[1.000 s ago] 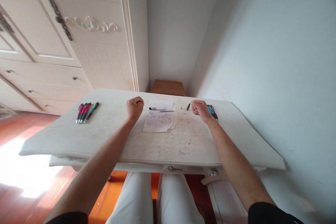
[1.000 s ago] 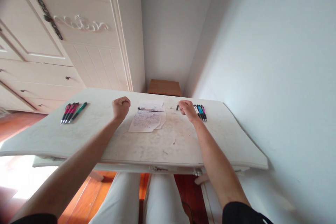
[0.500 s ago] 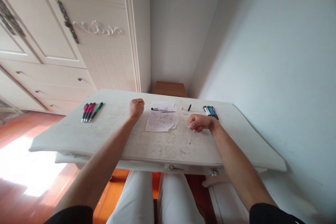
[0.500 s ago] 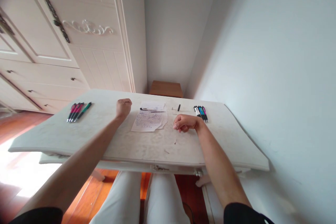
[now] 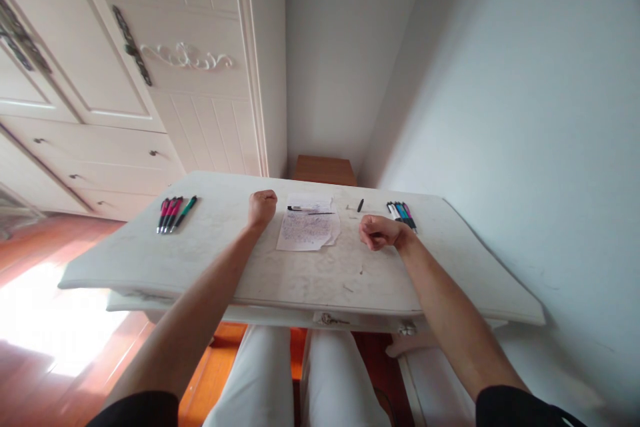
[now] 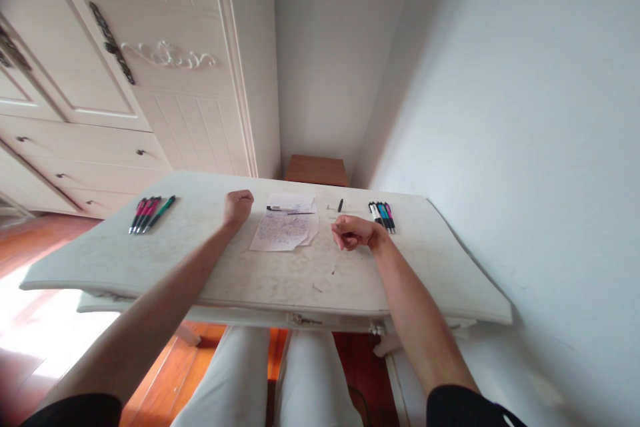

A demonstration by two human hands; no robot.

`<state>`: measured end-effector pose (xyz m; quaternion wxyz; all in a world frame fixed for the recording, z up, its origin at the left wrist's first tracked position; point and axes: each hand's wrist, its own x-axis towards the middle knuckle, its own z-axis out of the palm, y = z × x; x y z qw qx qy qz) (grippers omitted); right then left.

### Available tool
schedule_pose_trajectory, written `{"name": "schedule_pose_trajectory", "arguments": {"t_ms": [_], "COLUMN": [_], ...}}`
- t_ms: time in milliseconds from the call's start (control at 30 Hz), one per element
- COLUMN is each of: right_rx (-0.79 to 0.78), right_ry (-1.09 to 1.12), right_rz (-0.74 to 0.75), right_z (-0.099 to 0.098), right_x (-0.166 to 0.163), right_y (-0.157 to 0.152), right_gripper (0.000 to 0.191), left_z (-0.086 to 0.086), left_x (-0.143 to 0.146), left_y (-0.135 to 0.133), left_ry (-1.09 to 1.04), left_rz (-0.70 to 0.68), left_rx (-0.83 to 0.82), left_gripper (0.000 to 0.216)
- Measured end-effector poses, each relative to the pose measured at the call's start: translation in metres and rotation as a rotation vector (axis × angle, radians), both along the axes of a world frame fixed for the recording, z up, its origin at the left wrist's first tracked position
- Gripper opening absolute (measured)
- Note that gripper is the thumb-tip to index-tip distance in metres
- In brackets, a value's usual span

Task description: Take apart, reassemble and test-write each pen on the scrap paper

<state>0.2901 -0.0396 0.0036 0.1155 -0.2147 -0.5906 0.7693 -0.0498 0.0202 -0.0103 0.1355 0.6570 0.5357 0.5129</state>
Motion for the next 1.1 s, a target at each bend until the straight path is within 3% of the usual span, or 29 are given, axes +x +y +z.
{"name": "schedule_pose_trajectory", "arguments": {"t_ms": [233,467,667,967,1100], "right_rx": [0.015,0.018,0.08,0.136,0.314], "right_ry": [0.032,-0.004,0.016,-0.04,-0.127], "right_rz": [0.048,0.034,-0.218,-0.385,-0.579], "right_z": [0.001,0.003,-0.001,0.004,0.0], "right_x": [-0.005,-0.006,-0.021,-0.045,-0.058], "right_y": [-0.001,-0.003,-0.001,-0.009,-0.006], "right_gripper": [0.051,0.045,0.036,0.033,0.038], "left_z": [-0.002,-0.006,-0.01,-0.007,-0.007], "left_x": [0.007,0.016,0.016,0.015,0.014], "left_y": [-0.002,-0.003,-0.001,0.0,0.0], "left_ry": [0.063,0.318,0.466,0.513,0.505], "left_rz": [-0.052,-0.209,-0.273,-0.33,-0.327], "left_rx": [0.017,0.116,0.034,0.015,-0.005], "left_gripper": [0.02,0.025,0.026,0.018,0.018]}}
